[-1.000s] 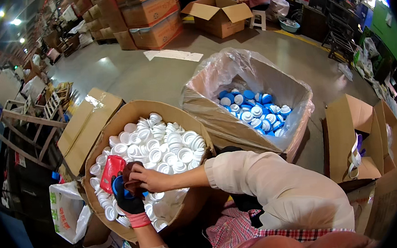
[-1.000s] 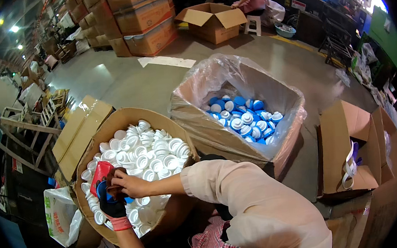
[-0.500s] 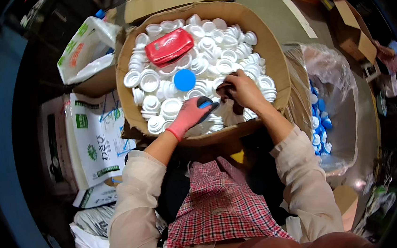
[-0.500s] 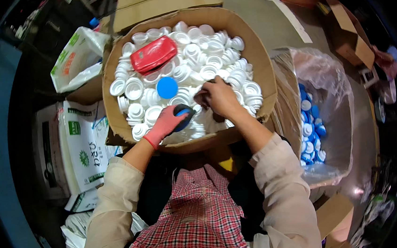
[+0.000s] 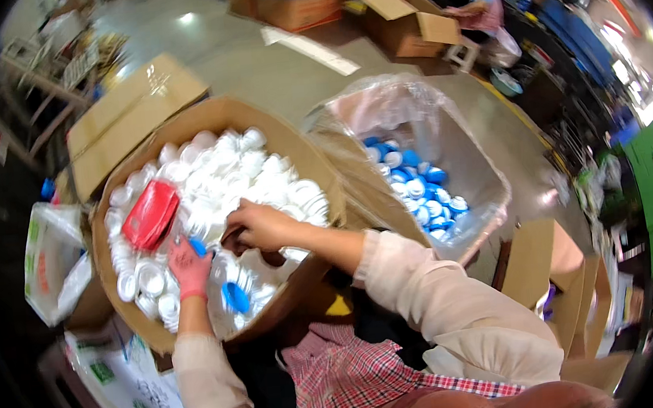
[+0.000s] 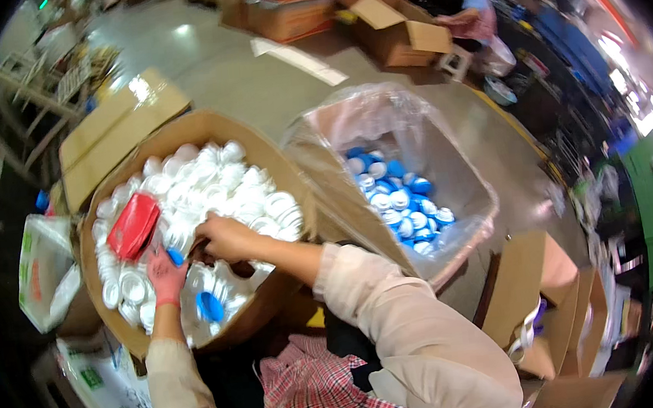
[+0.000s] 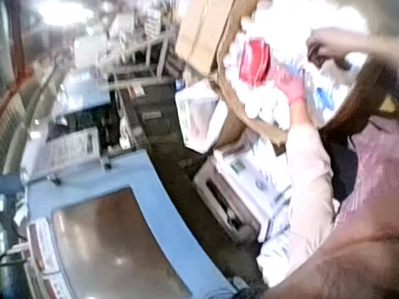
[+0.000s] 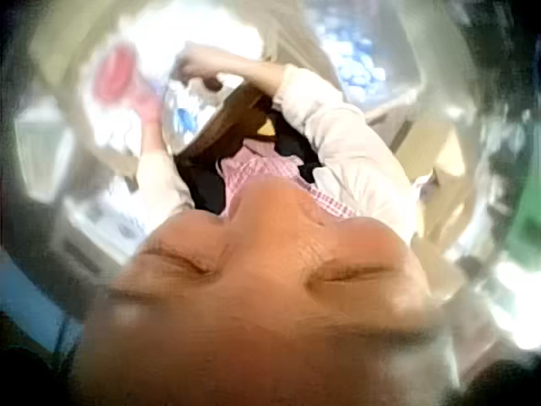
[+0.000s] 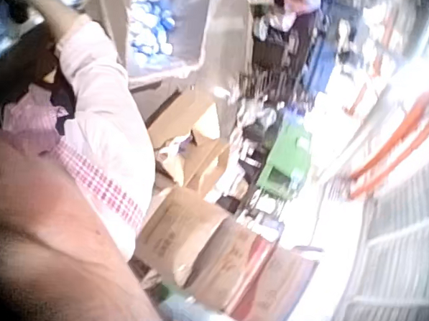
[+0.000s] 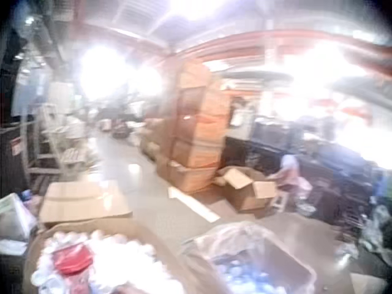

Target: The person repeatedly picks white plastic bowls and blue lids from a cardboard box, wipes the rim of each bowl with a brown cloth, and screws the lid onto the bowl. The assembled units are placed into a nearby bin. The process is repeated continuously throughout the clip.

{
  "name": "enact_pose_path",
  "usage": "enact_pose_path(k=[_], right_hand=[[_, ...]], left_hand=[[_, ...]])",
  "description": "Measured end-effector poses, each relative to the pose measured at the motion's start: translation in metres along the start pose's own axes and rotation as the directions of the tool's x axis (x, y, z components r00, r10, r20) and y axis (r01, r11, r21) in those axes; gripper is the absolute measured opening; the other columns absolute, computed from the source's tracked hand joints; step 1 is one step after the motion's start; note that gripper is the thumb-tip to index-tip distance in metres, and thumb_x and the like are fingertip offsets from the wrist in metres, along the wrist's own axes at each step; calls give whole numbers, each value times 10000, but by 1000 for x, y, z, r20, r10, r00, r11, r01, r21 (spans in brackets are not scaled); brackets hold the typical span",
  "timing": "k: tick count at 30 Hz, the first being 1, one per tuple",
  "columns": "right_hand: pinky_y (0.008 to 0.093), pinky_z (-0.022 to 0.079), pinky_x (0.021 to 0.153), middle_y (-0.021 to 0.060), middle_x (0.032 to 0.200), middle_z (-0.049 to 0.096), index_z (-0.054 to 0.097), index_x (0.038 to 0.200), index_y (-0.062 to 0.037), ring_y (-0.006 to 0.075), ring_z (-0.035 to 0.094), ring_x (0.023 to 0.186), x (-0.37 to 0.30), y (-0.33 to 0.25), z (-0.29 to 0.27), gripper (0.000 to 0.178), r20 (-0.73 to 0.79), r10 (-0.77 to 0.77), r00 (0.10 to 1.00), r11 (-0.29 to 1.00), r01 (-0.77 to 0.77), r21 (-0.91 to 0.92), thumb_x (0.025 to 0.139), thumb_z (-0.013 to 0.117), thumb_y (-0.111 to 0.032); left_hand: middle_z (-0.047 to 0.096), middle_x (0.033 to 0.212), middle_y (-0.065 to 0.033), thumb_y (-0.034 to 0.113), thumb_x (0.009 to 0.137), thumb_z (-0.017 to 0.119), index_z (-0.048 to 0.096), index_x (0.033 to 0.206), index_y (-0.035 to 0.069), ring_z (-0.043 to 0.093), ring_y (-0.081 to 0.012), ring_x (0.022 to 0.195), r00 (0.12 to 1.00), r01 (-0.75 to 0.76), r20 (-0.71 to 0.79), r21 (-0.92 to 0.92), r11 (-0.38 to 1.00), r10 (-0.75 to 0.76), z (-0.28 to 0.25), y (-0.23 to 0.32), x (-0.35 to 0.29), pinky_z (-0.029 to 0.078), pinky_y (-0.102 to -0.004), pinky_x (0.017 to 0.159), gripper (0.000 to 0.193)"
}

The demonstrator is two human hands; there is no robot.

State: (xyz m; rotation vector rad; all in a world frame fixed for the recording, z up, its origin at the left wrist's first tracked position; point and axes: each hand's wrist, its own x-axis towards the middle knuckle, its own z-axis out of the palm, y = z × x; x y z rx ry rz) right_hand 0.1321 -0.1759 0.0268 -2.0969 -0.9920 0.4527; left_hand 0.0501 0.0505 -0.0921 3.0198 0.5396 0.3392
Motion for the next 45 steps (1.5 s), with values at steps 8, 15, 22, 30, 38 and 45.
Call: enact_pose_path(k=[8,15,22,30,38,45], right_hand=[[411,466,830,165,1004,532,635,1075,-98,358,560,952,4,-3,3,295,-262,-89,961,983,126,131,786,632,-157],[421,491,709,122,1001,467,580,982,-112,337,572,860,-17,-26,34,250,-157,-428,890,903,430,-24,749,668,-103],[401,524,719,126,1024,486,597,1061,-180,344,584,924,-11,-32,33,389,-433,-527,732,846,502,-180,700,653,-46],[455,406,1021,230,1441,294,491,1290,-186,469,432,1246,5,-6,73,628,357,-174,918,983,138,125,715,736,-123],[459,499,881,230,1182,560,604,1092,1,399,534,1113,54,152,23,326,-194,377,906,704,-416,-575,793,617,-131],[443,501,810,173,874,680,719,847,-69,371,635,828,54,145,24,152,-201,199,959,772,-280,-570,734,657,-150]], left_hand=[[510,1295,-190,223,823,650,420,1363,12,525,-332,1119,991,134,93,-798,588,-99,-37,3,20,416,-402,962,623],[595,1146,-175,391,959,347,537,1181,-24,575,-288,1058,906,264,68,-862,-434,417,-90,48,-1,470,-387,916,507],[553,1163,-116,113,841,598,542,1148,24,535,-254,1080,920,-305,-135,-837,455,368,-79,39,-18,416,-334,934,324],[530,1243,-210,228,937,574,400,1290,-19,582,-345,1073,901,-113,-170,-980,163,-400,-95,-24,-13,522,-449,870,464],[389,1389,-314,690,895,311,264,1448,-2,428,-520,1241,953,293,199,-412,-863,229,-131,-3,-14,538,-567,829,887],[387,1405,-297,629,932,323,284,1440,8,492,-455,1200,948,308,25,-330,-893,318,-137,-16,-19,553,-505,810,803]])
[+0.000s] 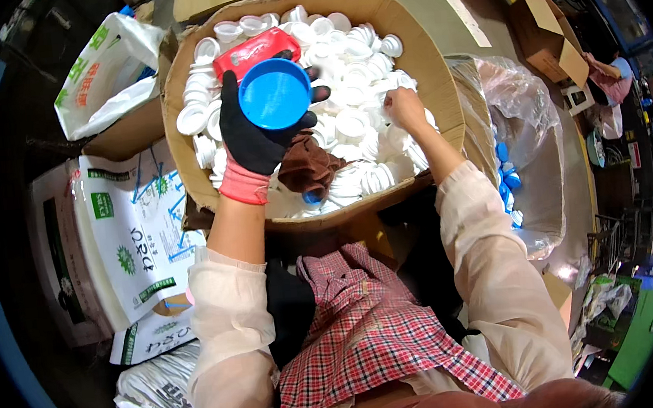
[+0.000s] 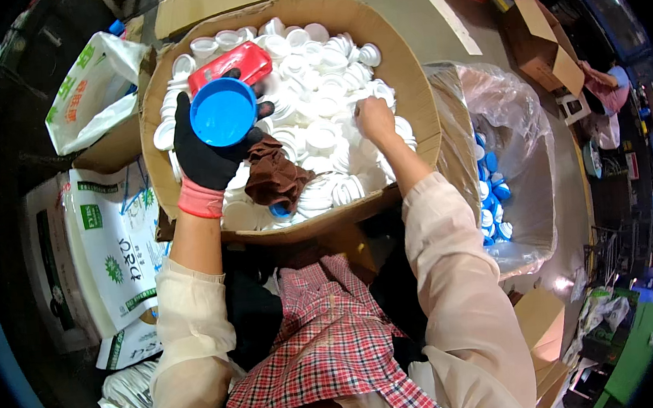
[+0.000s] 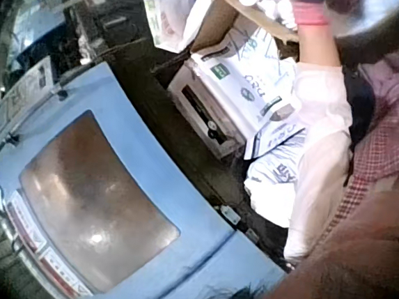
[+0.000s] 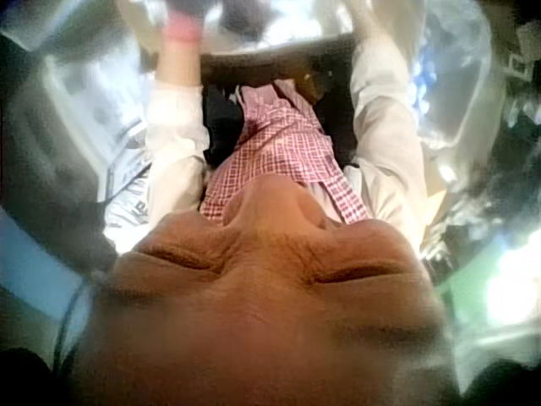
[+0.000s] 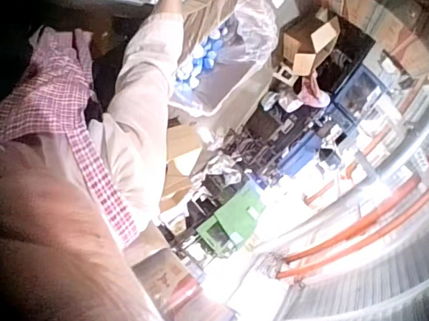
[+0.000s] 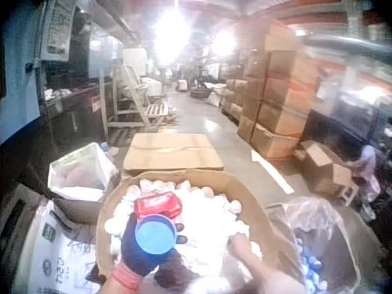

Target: The person repeatedly picks white plastic bowls and blue lids from a cardboard box, wipes the rim of each bowl with a brown cloth, and screws the lid onto the bowl. The assembled units are placed into a nearby bin. The process is repeated continuously throughout the clip.

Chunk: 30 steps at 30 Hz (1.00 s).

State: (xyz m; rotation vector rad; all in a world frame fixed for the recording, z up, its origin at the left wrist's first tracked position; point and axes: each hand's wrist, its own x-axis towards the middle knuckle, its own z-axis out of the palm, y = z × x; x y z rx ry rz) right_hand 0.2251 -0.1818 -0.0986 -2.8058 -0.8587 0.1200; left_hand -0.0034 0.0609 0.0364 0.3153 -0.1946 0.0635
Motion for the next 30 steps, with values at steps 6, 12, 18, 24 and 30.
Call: enact_pose_path(k=[6,12,18,24,30], right_hand=[[378,457,911,135,1176,572,615,957,-66,302,519,1119,-42,-61,-101,99,-44,-456,889,721,398,566,863,623,-96],[381,532,916,97,1286,541,513,1154,-127,220,504,1208,-68,-92,-124,223,-28,-321,947,-76,4,997,964,561,-233],[412,533,912,135,1383,428,453,1312,-119,240,507,1201,-70,-87,-123,547,-109,-272,956,9,116,993,842,717,-211],[497,531,915,147,1344,433,411,1383,-128,289,521,1178,-76,-86,-144,674,-45,-269,962,-298,-39,954,785,718,-81],[543,477,966,140,1321,459,432,1366,-141,312,523,1191,-78,-73,-137,670,-58,-349,936,-424,-102,900,760,713,-100]], left_hand=[[415,1370,-318,627,931,340,318,1418,1,504,-490,1179,996,39,-83,39,998,-36,0,-7,-4,552,-500,801,794],[434,1348,-332,597,965,246,328,1405,-4,518,-485,1170,993,74,-107,229,971,-51,4,-29,1,552,-456,769,750],[473,1313,-322,577,971,255,350,1392,-17,571,-442,1092,987,146,-76,66,987,-141,11,-45,10,546,-424,723,734],[467,1334,-298,569,973,238,342,1399,-6,580,-407,1105,985,19,-171,198,980,16,21,-53,13,573,-414,749,723],[420,1363,-327,506,983,324,326,1394,-11,530,-461,1172,979,-93,-18,846,524,202,16,-40,11,560,-462,806,661]])
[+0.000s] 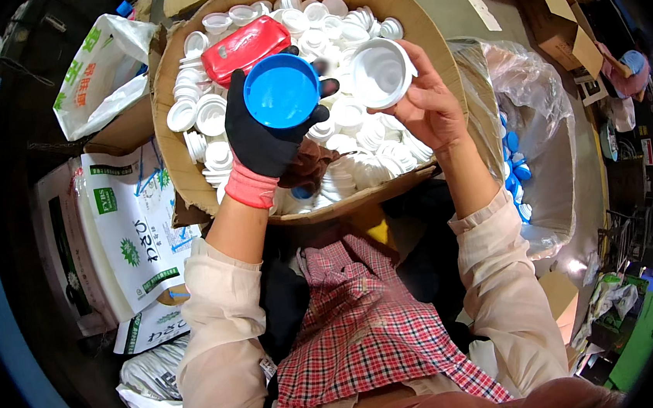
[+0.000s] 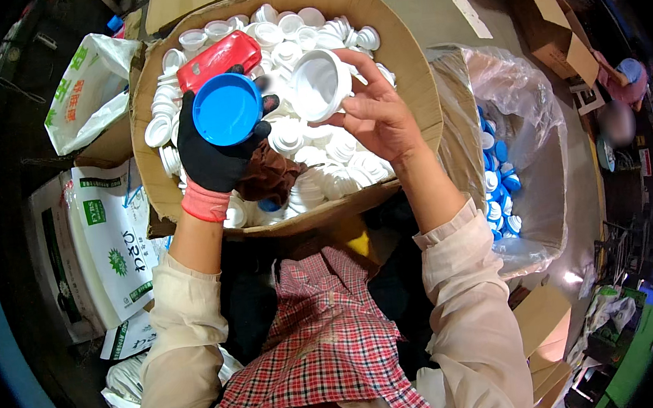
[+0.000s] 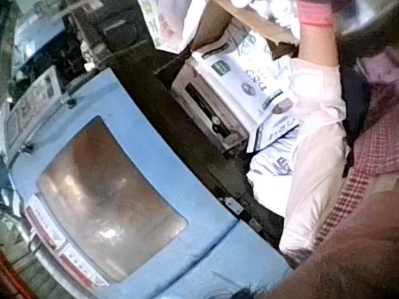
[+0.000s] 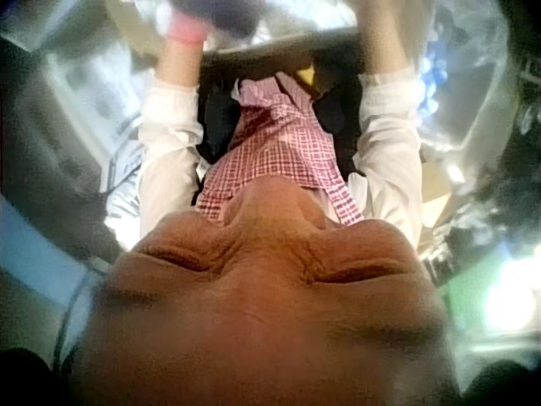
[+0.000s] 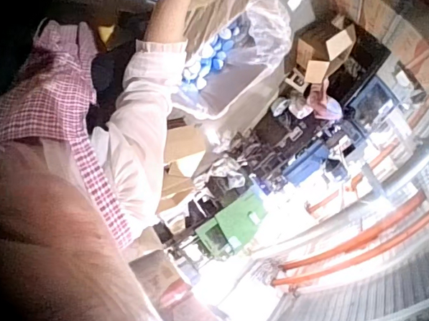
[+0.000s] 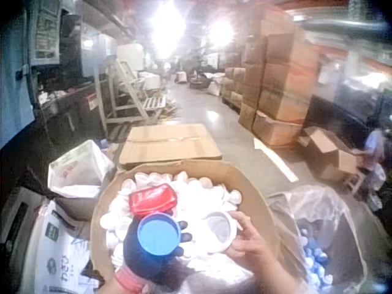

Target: The person repeatedly picks white plastic bowls and blue lids from a cardboard box, wipes the rim of each bowl with a brown cloth, and screws the lid onto the bowl. The assembled units are placed into a nearby bin. The process is repeated continuously throughout the clip.

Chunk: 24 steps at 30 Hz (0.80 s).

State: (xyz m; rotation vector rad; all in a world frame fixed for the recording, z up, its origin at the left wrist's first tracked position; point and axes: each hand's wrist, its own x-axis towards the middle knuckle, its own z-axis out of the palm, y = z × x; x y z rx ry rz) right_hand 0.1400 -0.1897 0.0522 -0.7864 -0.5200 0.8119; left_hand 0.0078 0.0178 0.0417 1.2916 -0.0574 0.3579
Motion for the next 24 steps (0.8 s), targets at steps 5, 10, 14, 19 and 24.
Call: enact_pose_path(k=[5,10,14,19,24], right_hand=[[515,470,979,121,1322,484,468,1313,-126,304,524,1201,1,2,8,579,12,-33,999,994,32,103,791,718,-137],[460,466,967,100,1294,520,511,1232,-116,256,531,1178,3,13,-1,471,-82,5,997,996,-12,-88,841,694,-305],[350,427,981,110,1241,555,545,1187,-62,213,535,1127,6,8,36,483,-13,-251,968,908,231,-351,779,763,-199],[338,416,981,132,1233,559,555,1208,-26,233,512,1173,1,12,70,598,315,-414,854,553,511,-658,684,831,-106],[403,463,943,157,1241,550,555,1232,-31,358,539,1130,3,26,82,693,623,-342,704,-87,636,-766,585,795,20]], left_hand=[[461,1345,-299,378,993,427,322,1400,-26,561,-400,1159,1000,-6,12,-297,955,10,-1,2,-6,555,-443,847,582],[390,1405,-299,472,1004,305,305,1428,7,514,-420,1211,991,133,61,-469,873,-118,-14,-5,-7,548,-472,853,630],[417,1371,-323,528,987,245,313,1411,-2,509,-472,1190,983,181,161,-756,629,-89,-9,1,-11,542,-489,860,682],[509,1321,-231,425,988,376,375,1375,-16,582,-335,1126,989,-129,70,-49,990,132,-1,5,-22,492,-416,941,587],[553,1285,-154,146,1003,428,418,1350,-35,578,-233,1115,965,-260,14,30,965,260,8,6,-30,456,-348,971,392]])
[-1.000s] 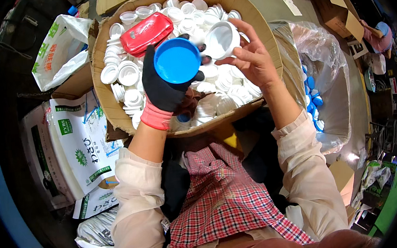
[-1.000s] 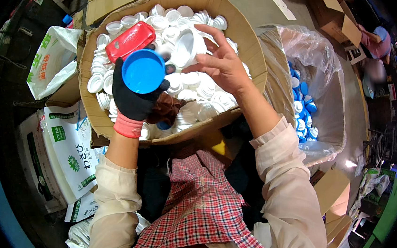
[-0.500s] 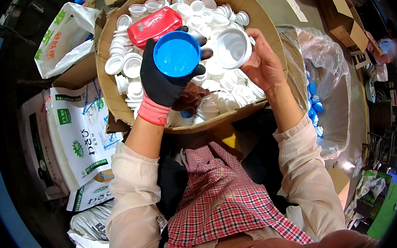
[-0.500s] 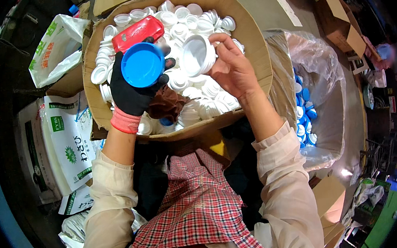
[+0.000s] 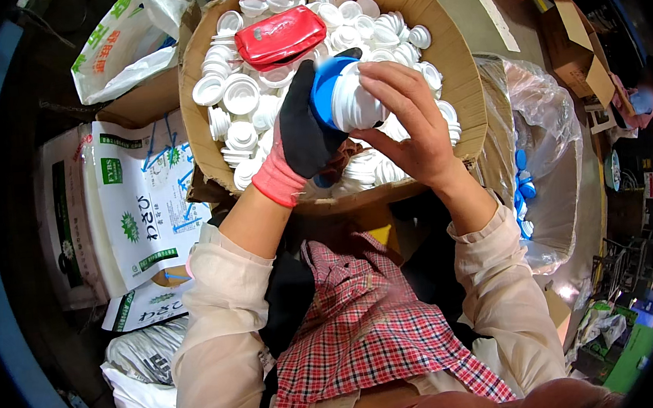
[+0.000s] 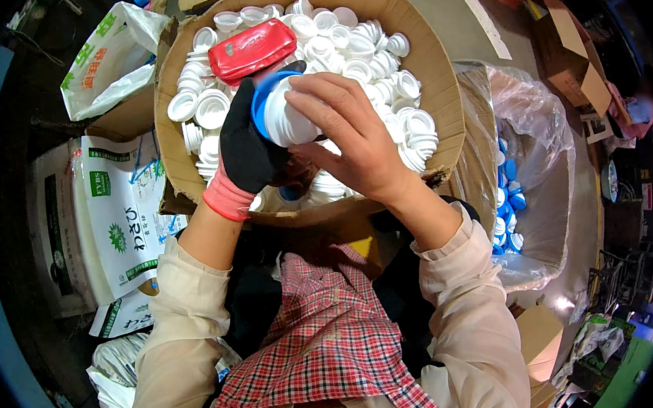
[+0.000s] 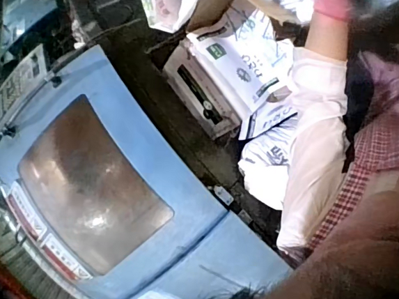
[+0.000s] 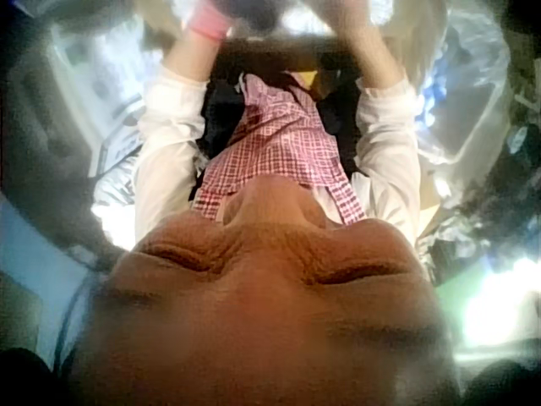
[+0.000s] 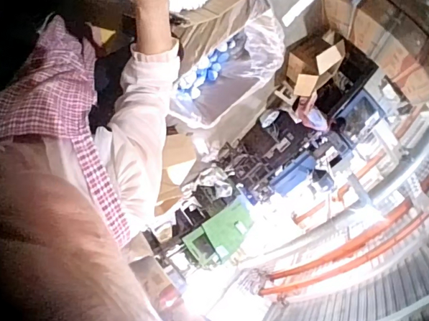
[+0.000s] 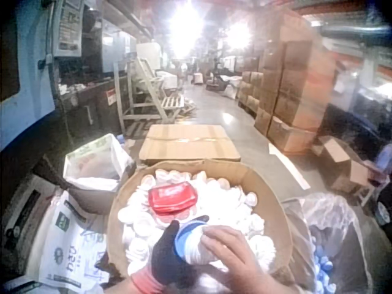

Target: The person repeatedly picks white plastic bowls and blue lids from a cardboard box, wipes the rim of each bowl with a brown cloth, and screws the lid onto the bowl. The assembled units are placed into a nearby bin. The process is repeated continuously throughout the clip.

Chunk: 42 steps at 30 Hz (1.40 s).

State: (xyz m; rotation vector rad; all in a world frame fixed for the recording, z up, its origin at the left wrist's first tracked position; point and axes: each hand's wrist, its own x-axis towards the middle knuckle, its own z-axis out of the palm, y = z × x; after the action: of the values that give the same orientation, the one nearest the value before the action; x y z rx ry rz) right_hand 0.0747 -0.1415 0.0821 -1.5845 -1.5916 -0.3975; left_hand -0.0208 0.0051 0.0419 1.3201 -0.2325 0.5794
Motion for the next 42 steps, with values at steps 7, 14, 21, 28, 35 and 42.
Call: enact_pose_path(k=[7,14,21,28,35,42], right_hand=[[415,456,966,176,1282,527,563,1224,-28,356,531,1157,-4,-2,12,670,-2,44,999,998,-44,-35,594,776,48],[423,455,984,157,1292,523,568,1228,-37,356,524,1181,-3,-1,13,702,32,24,999,1000,-23,-16,565,764,85],[419,458,985,155,1280,531,570,1227,-30,356,525,1184,-4,-3,12,695,44,34,998,999,-34,-3,567,738,109],[401,430,1001,156,1299,509,506,1286,-11,335,489,1222,-2,-1,3,669,44,148,988,984,-152,98,670,767,-24],[322,392,1005,78,1185,524,561,1253,17,192,507,1155,-16,26,-15,524,338,582,740,440,-636,634,799,761,-150],[293,488,834,75,995,640,626,1116,19,151,607,912,-27,41,-16,405,369,650,664,436,-724,534,791,776,-170]], left_hand=[[564,1271,-150,136,1013,391,457,1330,-26,576,-211,1095,990,-134,-4,272,953,140,0,8,-3,467,-330,949,362],[585,1237,-151,115,999,416,481,1315,-8,585,-215,1082,992,-110,-20,368,923,126,-3,9,-3,476,-331,930,345],[584,1201,-160,143,734,800,443,1312,-5,600,-265,1071,997,-44,-28,580,814,74,-11,-2,-7,486,-350,922,695],[599,1182,-86,180,868,696,495,1297,-14,576,-152,1059,883,459,-50,-107,882,-466,-11,6,1,480,-308,912,513],[545,1248,-103,206,820,709,451,1372,62,545,-186,1102,944,317,-5,284,905,-329,3,3,5,444,-328,947,626],[588,1177,-217,192,822,678,463,1331,31,563,-359,1077,918,337,-55,630,700,-393,-9,-19,-5,448,-398,921,576]])
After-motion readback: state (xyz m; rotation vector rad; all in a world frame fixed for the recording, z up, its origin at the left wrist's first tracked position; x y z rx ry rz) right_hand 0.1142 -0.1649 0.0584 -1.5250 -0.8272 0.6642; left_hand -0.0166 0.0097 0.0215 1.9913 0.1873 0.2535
